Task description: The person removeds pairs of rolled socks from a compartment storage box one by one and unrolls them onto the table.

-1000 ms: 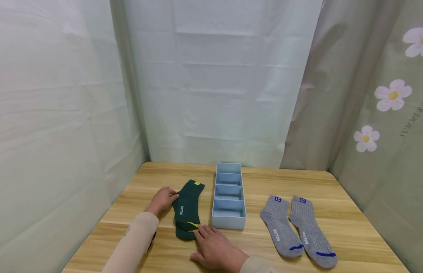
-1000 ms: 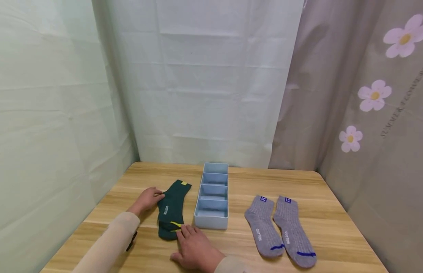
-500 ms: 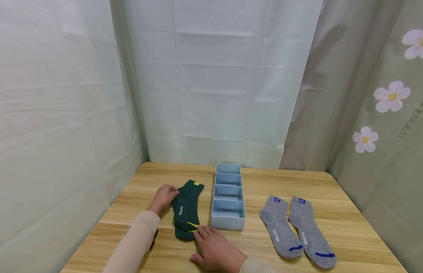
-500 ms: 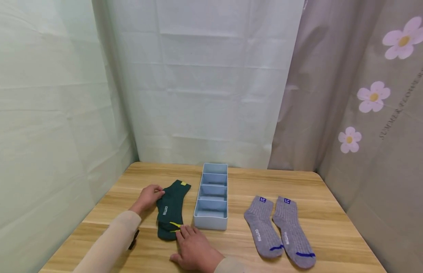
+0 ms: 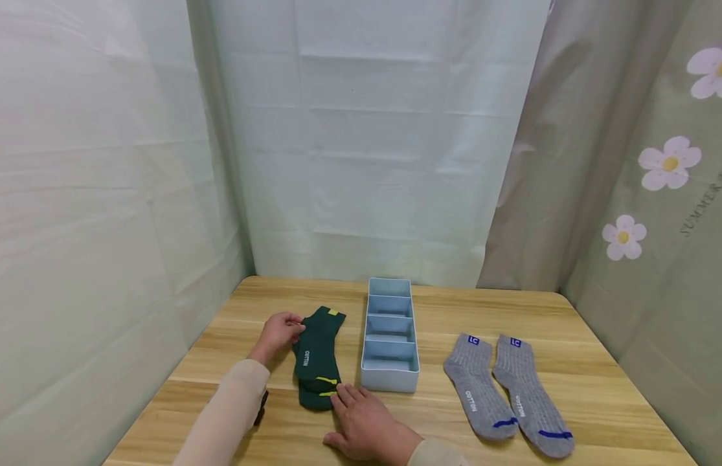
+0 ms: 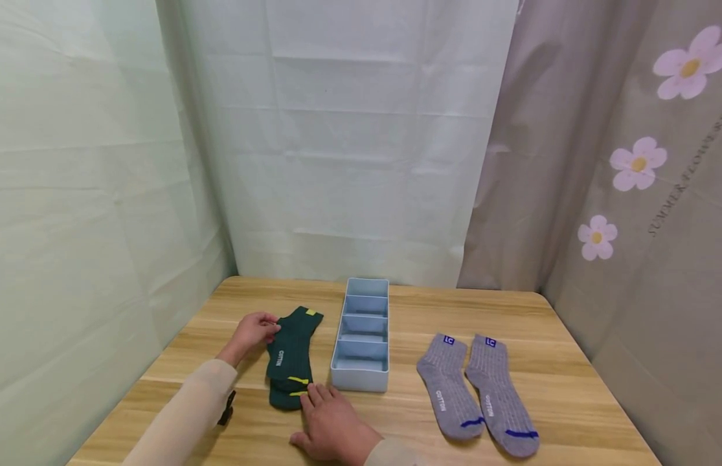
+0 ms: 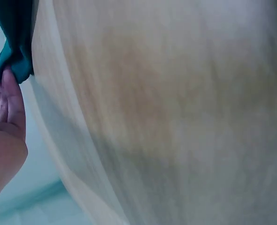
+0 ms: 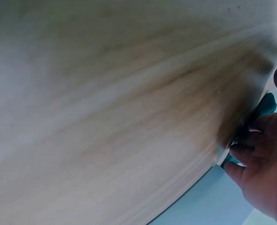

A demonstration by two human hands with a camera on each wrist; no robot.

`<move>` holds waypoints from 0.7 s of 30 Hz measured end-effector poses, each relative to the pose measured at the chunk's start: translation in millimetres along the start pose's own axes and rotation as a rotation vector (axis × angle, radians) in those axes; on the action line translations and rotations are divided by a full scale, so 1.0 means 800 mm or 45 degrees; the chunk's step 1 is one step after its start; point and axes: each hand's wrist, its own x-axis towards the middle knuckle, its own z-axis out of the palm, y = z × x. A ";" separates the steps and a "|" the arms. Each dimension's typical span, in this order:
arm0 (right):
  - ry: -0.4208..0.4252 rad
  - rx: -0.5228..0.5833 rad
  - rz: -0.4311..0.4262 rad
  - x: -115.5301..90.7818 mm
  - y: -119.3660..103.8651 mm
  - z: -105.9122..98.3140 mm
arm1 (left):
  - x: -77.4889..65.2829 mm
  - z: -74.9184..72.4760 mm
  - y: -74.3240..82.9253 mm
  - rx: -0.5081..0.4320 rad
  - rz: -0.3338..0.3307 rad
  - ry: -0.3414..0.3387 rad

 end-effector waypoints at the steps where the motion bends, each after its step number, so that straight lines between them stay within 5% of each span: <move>1: -0.004 0.005 0.001 0.000 0.000 0.000 | 0.001 0.000 0.000 -0.016 -0.013 -0.007; 10: -0.030 0.018 0.011 0.001 -0.001 -0.003 | 0.000 -0.010 -0.011 -0.079 -0.025 0.056; 21: -0.023 -0.005 0.023 0.001 -0.002 -0.003 | 0.000 -0.056 -0.044 -0.089 -0.072 0.136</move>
